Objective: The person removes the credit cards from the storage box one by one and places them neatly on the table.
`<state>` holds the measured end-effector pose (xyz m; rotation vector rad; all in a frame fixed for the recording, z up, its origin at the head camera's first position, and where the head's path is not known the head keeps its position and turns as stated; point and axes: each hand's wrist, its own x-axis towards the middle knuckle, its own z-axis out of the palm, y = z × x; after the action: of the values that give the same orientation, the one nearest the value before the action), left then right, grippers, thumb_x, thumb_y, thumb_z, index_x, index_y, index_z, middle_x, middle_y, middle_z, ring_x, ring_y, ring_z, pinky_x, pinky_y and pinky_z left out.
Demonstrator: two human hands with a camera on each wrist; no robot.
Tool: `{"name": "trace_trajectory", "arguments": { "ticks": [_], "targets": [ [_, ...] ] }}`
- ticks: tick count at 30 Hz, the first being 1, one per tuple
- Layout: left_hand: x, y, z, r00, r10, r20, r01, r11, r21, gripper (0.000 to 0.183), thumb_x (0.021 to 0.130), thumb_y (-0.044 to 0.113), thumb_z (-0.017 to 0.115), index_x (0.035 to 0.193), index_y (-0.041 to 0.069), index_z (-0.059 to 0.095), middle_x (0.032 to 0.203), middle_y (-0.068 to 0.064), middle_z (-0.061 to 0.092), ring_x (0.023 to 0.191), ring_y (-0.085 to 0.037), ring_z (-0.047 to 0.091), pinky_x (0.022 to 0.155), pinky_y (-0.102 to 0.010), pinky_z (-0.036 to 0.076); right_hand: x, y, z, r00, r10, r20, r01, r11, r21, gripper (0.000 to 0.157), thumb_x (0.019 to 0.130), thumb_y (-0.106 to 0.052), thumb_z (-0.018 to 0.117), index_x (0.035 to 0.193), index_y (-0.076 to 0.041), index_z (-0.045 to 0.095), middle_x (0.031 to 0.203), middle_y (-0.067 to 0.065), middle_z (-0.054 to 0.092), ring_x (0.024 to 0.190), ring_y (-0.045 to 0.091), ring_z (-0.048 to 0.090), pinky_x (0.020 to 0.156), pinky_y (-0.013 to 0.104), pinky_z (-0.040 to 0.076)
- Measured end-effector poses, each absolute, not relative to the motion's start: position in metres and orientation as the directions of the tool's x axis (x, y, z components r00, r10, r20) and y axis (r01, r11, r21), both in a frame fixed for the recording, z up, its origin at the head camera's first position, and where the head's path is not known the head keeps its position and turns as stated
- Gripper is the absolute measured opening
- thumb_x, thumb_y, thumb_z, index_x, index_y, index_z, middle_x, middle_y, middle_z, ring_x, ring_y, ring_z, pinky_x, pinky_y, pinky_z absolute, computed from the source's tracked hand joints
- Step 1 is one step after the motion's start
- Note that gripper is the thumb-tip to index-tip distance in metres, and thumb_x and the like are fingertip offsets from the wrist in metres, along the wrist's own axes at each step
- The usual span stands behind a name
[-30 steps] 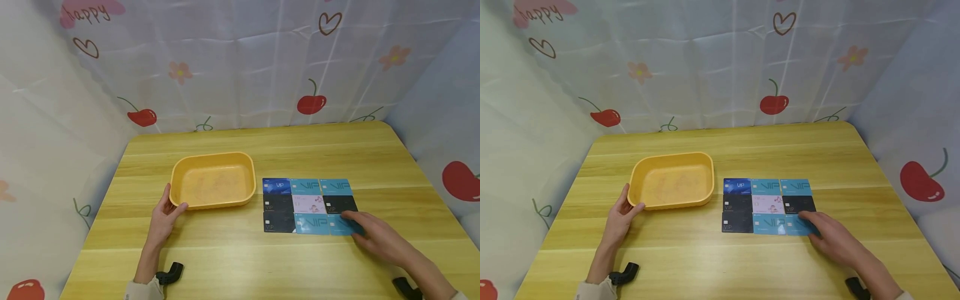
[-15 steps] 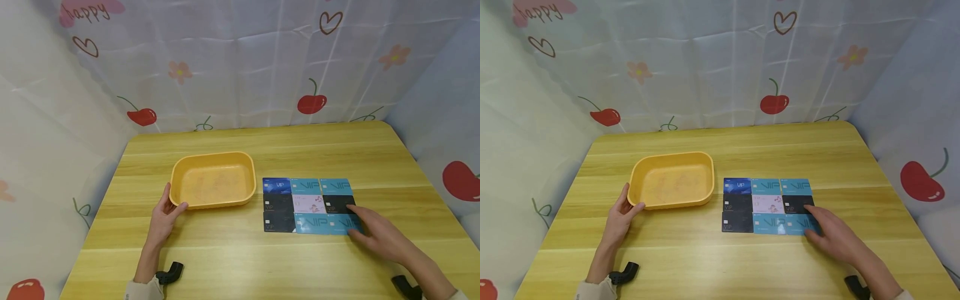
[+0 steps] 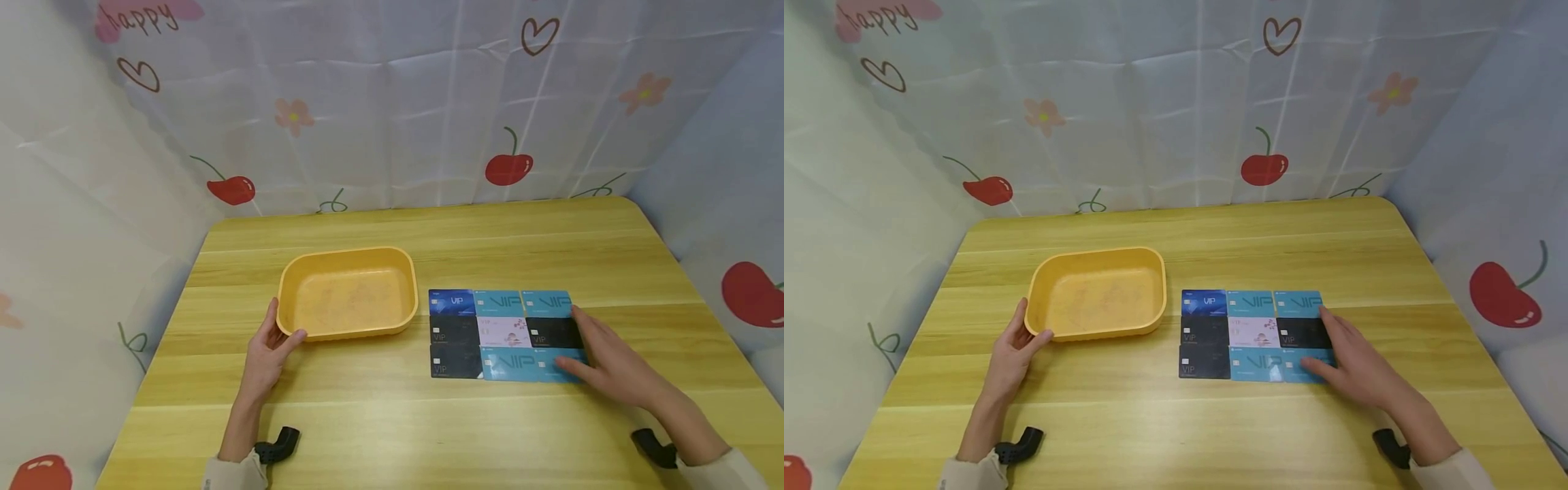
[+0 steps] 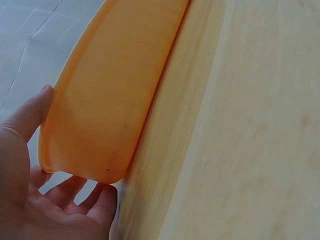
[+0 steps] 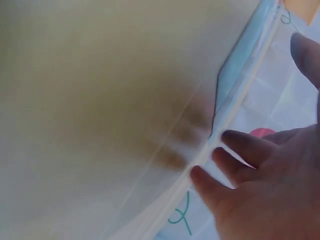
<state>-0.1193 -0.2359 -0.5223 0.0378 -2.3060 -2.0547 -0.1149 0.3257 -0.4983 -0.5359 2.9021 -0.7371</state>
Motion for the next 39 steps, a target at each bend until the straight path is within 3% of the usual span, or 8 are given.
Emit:
{"name": "trace_trajectory", "arguments": {
  "ticks": [12,17,23,35,39],
  "targets": [
    [-0.119,-0.237,-0.523,-0.998,-0.055,0.016,0.010,0.114,0.993,0.085,0.096,0.009,0.066,0.159,0.007,0.008,0.163,-0.009,0.011,0.145,-0.029,0.025,0.102,-0.015,0.037,-0.121,0.324,-0.499,-0.929,-0.363,-0.067,-0.283,0.817,-0.502,0.105,0.089,-0.040,0.074,0.154,0.010,0.008,0.150,0.039,0.024,0.132,0.058,0.030,0.098,0.072,0.031],
    [-0.120,-0.238,-0.524,-0.999,-0.048,0.021,0.015,0.116,0.993,0.085,0.096,0.009,0.065,0.159,0.007,0.007,0.163,-0.010,0.011,0.145,-0.030,0.025,0.102,-0.015,0.037,-0.125,0.324,-0.496,-0.943,-0.330,-0.051,-0.259,0.819,-0.512,0.092,0.090,-0.038,0.073,0.150,0.012,0.025,0.145,0.038,0.034,0.128,0.057,0.035,0.096,0.070,0.034],
    [-0.120,-0.237,-0.525,-0.999,-0.037,0.034,0.029,0.110,0.994,0.085,0.096,0.007,0.065,0.158,0.005,0.007,0.163,-0.011,0.012,0.144,-0.031,0.025,0.102,-0.016,0.037,-0.128,0.323,-0.491,-0.951,-0.309,0.004,-0.258,0.787,-0.560,0.074,0.088,-0.030,0.077,0.142,0.007,0.043,0.138,0.033,0.047,0.123,0.054,0.043,0.092,0.069,0.038],
    [-0.124,-0.233,-0.524,-0.999,-0.030,0.033,0.029,0.109,0.994,0.087,0.096,0.008,0.066,0.159,0.006,0.006,0.162,-0.012,0.013,0.144,-0.031,0.027,0.100,-0.013,0.038,-0.127,0.313,-0.484,-0.957,-0.291,0.017,-0.243,0.764,-0.597,0.075,0.090,-0.031,0.074,0.147,0.004,0.039,0.143,0.031,0.043,0.127,0.055,0.040,0.093,0.072,0.036],
    [-0.123,-0.233,-0.522,-0.999,-0.036,0.037,0.032,0.129,0.991,0.087,0.096,0.009,0.067,0.159,0.008,0.007,0.163,-0.010,0.011,0.144,-0.030,0.026,0.105,-0.022,0.037,-0.125,0.301,-0.482,-0.956,-0.283,0.080,-0.276,0.767,-0.579,0.074,0.092,-0.029,0.072,0.148,0.006,0.038,0.144,0.032,0.042,0.127,0.054,0.041,0.093,0.070,0.037]
  ]
}}
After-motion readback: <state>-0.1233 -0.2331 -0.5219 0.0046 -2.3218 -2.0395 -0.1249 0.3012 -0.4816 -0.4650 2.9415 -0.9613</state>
